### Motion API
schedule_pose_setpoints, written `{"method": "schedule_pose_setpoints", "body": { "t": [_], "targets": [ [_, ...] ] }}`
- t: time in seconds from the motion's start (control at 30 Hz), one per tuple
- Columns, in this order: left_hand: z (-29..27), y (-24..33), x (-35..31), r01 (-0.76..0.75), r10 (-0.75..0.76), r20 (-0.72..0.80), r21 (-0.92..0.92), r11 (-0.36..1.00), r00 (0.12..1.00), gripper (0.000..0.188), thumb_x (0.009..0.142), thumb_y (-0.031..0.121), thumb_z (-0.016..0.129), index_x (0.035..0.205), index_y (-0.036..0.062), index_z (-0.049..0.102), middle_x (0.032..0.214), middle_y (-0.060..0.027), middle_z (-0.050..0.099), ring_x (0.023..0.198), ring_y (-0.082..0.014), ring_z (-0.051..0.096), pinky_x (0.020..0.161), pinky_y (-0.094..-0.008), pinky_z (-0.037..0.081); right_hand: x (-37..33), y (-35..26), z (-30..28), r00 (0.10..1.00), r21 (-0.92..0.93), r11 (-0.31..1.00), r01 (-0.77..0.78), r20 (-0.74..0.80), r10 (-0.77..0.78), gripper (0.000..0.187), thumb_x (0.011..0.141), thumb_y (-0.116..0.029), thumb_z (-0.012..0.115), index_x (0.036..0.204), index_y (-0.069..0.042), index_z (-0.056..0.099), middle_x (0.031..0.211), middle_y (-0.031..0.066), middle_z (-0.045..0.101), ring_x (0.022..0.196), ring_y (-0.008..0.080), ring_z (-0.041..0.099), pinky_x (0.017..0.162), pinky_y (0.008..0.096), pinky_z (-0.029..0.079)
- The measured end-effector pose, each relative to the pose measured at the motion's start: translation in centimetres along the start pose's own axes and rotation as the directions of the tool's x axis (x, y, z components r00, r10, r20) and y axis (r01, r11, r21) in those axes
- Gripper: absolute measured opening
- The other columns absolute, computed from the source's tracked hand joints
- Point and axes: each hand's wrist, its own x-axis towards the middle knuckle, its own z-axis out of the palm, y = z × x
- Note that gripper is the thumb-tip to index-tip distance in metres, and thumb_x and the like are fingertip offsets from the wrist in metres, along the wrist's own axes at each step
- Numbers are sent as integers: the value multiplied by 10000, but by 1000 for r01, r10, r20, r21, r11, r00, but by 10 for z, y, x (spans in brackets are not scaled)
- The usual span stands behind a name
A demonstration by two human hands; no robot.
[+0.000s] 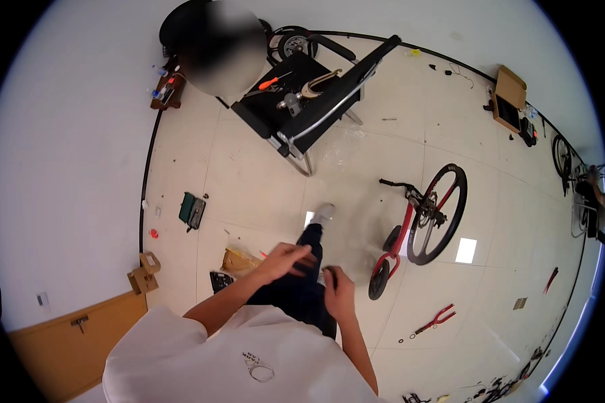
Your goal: The person assembles a bicycle by attaching a wheel to the frame. They pick up the wheel, align it with the fork, and secure it using a tool. The person then adjusts the handlebars and checks the wheel alignment.
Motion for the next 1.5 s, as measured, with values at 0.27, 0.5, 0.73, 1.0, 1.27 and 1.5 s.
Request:
{"method": "schedule_pose_setpoints", "body": {
  "t": [0.27, 0.5, 0.73, 1.0, 1.27, 1.5],
  "targets": [
    [-235, 166, 186, -442, 476, -281, 180, 879, 833, 314, 957, 287, 551, 868, 8, 663, 777, -31, 651, 700, -109, 603, 552, -245, 477, 107, -95, 0, 948, -5, 952, -306, -90, 304, 162, 924, -109, 544, 936, 28, 630, 634, 36, 532, 551, 87, 436, 515, 256, 355],
    [-358, 261, 457, -444, 715, -23, 770, 458, 699, 148, 835, 101, 633, 931, -12, 641, 899, -169, 628, 845, -341, 617, 746, -380, 501, 375, -255, 42, 971, -439, 899, -1, 213, 105, 116, 844, -32, 577, 917, 18, 653, 681, 150, 606, 599, 281, 623, 547, 345, 460],
    [-424, 253, 588, -340, 678, 276, 940, -42, 681, 260, 763, 87, 689, 999, 27, 599, 991, -144, 557, 984, -321, 546, 820, -408, 490, 685, -135, 150, 955, -755, 589, 287, 271, -118, 188, 856, -145, 581, 914, 30, 545, 850, 213, 578, 847, 402, 586, 731, 474, 483],
    [-416, 289, 540, -278, 277, 17, 34, 960, 961, 305, 875, 132, 665, 1144, -8, 634, 1067, -118, 673, 925, -166, 650, 804, -269, 506, 827, 16, 254, 976, -407, 890, -204, -151, 154, 301, 772, -177, 555, 914, 87, 581, 950, 324, 608, 946, 473, 584, 833, 495, 479],
    [-402, 327, 452, -52, 78, 37, -465, 884, 996, 319, 926, 117, 612, 1208, -26, 569, 1117, -99, 642, 971, -151, 607, 853, -257, 485, 727, -54, 264, 943, 363, 886, -288, -52, 328, 283, 843, -73, 556, 1093, 46, 617, 908, 179, 670, 793, 282, 657, 743, 330, 522],
    [-317, 357, 303, -336, 300, 190, 199, 921, 935, 118, 787, 33, 669, 874, -46, 656, 808, -71, 649, 737, -126, 605, 697, -266, 498, 491, -201, 178, 952, 142, 980, 138, -291, -92, 268, 804, 2, 620, 1068, -43, 633, 962, 112, 610, 833, 235, 645, 711, 322, 530]
  ]
}}
